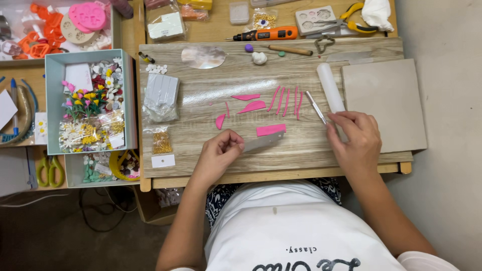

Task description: The person uses a metal blade to cut a pink clay sheet into several thin strips on a wooden work surface. The cut strips are arranged on the table as the task progresses.

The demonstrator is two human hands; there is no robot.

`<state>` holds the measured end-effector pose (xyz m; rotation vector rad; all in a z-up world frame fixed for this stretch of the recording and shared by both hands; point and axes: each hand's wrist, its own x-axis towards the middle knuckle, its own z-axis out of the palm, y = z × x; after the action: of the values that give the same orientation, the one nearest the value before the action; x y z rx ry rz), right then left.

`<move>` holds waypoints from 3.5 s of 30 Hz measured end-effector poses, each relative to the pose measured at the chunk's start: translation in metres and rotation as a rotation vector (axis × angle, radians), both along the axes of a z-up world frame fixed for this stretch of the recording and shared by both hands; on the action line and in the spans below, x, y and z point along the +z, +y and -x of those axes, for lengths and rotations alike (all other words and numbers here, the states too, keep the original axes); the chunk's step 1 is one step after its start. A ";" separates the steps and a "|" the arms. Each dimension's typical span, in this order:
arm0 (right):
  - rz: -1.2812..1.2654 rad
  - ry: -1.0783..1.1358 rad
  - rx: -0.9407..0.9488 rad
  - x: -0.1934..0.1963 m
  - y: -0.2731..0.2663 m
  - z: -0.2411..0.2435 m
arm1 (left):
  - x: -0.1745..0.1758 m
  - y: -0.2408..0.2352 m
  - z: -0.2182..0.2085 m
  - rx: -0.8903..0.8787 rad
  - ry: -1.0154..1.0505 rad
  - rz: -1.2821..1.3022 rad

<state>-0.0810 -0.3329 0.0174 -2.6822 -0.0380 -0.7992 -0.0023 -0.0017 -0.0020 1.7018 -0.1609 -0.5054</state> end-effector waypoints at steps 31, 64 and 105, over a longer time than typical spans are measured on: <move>-0.028 0.311 0.149 0.058 -0.013 -0.074 | 0.069 -0.087 -0.043 -0.220 -0.648 0.015; 0.242 0.356 0.680 0.066 0.113 -0.296 | 0.100 -0.002 -0.130 -0.177 -0.744 -0.154; -0.426 0.352 0.521 0.035 0.044 -0.054 | 0.023 -0.022 -0.014 -0.088 -0.849 -0.336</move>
<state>-0.0275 -0.2890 0.0525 -2.2130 -0.4112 -0.1458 0.0117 -0.0240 0.0210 2.1586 -0.7983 0.1736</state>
